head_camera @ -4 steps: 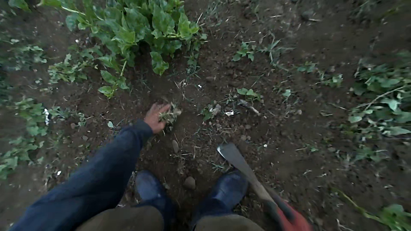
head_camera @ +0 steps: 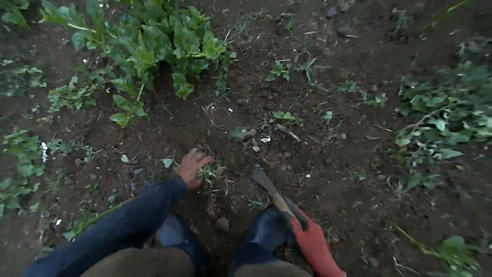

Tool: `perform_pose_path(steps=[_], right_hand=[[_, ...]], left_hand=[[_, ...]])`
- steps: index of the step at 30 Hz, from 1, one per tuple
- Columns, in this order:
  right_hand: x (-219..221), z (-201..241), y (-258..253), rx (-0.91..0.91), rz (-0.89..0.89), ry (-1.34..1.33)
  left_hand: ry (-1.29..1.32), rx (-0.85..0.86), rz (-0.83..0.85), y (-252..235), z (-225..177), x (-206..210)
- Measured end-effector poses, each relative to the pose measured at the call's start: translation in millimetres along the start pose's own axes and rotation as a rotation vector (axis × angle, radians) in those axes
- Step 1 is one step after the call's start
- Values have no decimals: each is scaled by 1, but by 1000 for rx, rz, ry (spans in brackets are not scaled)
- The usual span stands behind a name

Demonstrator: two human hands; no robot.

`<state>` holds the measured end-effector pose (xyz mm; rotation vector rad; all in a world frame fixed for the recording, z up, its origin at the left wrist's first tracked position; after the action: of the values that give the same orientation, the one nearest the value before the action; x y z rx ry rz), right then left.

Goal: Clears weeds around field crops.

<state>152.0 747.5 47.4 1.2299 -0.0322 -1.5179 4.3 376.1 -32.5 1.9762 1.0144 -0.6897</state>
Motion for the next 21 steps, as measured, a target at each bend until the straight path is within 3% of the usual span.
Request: perform_pose_path(steps=[3,5,8,10,13,15,18,21], right_hand=[[-42,0,39,-164,-31,65],[-62,7,52,-8,133,-17],[4,7,21,28,232,-59],[45,51,-1,-147,217,54],[34,57,15,-271,123,36],[-14,21,47,-127,26,-125],[-74,-18,68,275,13,-345],[-30,14,-12,228,-55,-286]], left_hand=[[-4,141,-73,35,4,11],[37,146,-148,57,9,12],[126,73,-352,45,-7,0],[137,116,-509,9,-24,-16],[159,193,-612,-28,-36,-65],[176,218,-646,-38,-37,-101],[147,214,-620,-36,-39,-121],[154,272,-513,-60,-59,-107]])
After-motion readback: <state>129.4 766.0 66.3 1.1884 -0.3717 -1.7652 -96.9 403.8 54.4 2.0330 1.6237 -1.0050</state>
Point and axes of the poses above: each hand's wrist, its own y-axis away from the middle knuckle, its own x-axis out of the palm, z = x × y, the point moved 2 cm from there along -y, towards the middle knuckle, and after that the axes turned 13 degrees about -z, right-handed, at the moved point
